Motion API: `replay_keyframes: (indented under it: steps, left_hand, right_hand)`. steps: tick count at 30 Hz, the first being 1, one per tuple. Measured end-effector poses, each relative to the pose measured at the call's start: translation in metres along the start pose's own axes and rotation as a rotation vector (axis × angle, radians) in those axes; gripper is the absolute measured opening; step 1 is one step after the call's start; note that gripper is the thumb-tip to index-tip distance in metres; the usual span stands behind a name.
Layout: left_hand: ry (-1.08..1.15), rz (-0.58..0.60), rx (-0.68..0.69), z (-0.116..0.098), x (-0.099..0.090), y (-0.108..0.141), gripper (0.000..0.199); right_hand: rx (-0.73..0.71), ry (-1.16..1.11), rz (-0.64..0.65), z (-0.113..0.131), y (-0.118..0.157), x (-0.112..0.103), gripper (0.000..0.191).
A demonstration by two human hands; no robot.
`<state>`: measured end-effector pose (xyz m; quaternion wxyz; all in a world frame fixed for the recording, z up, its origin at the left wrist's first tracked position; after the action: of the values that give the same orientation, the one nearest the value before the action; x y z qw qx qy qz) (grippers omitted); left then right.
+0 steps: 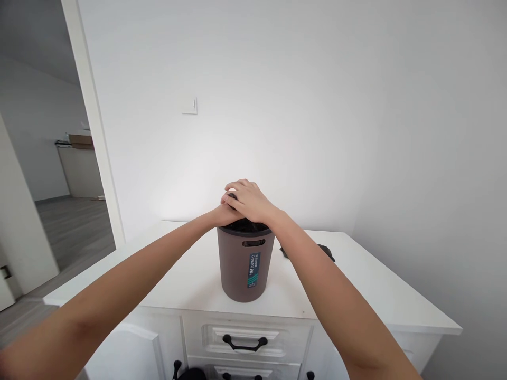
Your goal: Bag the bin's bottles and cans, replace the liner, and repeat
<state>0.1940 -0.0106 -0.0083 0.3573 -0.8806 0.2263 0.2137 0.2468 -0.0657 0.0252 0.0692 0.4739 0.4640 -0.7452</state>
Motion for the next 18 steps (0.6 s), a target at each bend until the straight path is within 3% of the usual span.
replay_keyframes:
  steps: [4, 8, 13, 15, 18]
  left_hand:
    - [-0.054, 0.073, 0.170, 0.003, 0.008, -0.003, 0.036]
    - [-0.009, 0.113, 0.001, 0.013, 0.006, -0.003, 0.052]
    - [0.061, 0.275, -0.222, 0.019, 0.008, 0.001, 0.066]
    - [0.117, 0.306, -0.263, 0.020, 0.007, 0.003, 0.066]
    - [0.221, 0.246, -0.291, 0.020, 0.003, 0.004, 0.065]
  right_hand:
    - [0.120, -0.145, 0.046, -0.006, 0.001, -0.003, 0.036]
    - [0.291, -0.442, -0.042, -0.034, 0.010, -0.020, 0.037]
    - [0.354, -0.596, 0.043, -0.063, 0.016, -0.028, 0.025]
    - [0.381, -0.623, -0.017, -0.070, 0.018, -0.033, 0.018]
    - [0.462, -0.617, -0.201, -0.081, 0.026, -0.040, 0.012]
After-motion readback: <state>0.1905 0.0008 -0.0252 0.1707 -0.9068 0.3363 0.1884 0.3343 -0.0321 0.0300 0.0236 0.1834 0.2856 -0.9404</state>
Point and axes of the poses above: each hand's wrist, its own y-axis away from the middle knuckle, its own x-axis out of the palm, z = x × y, the point moved 7 cm from there along -y, towards the middle knuckle, and after that the axes turned 1 degree about y, right-handed, at the moved point
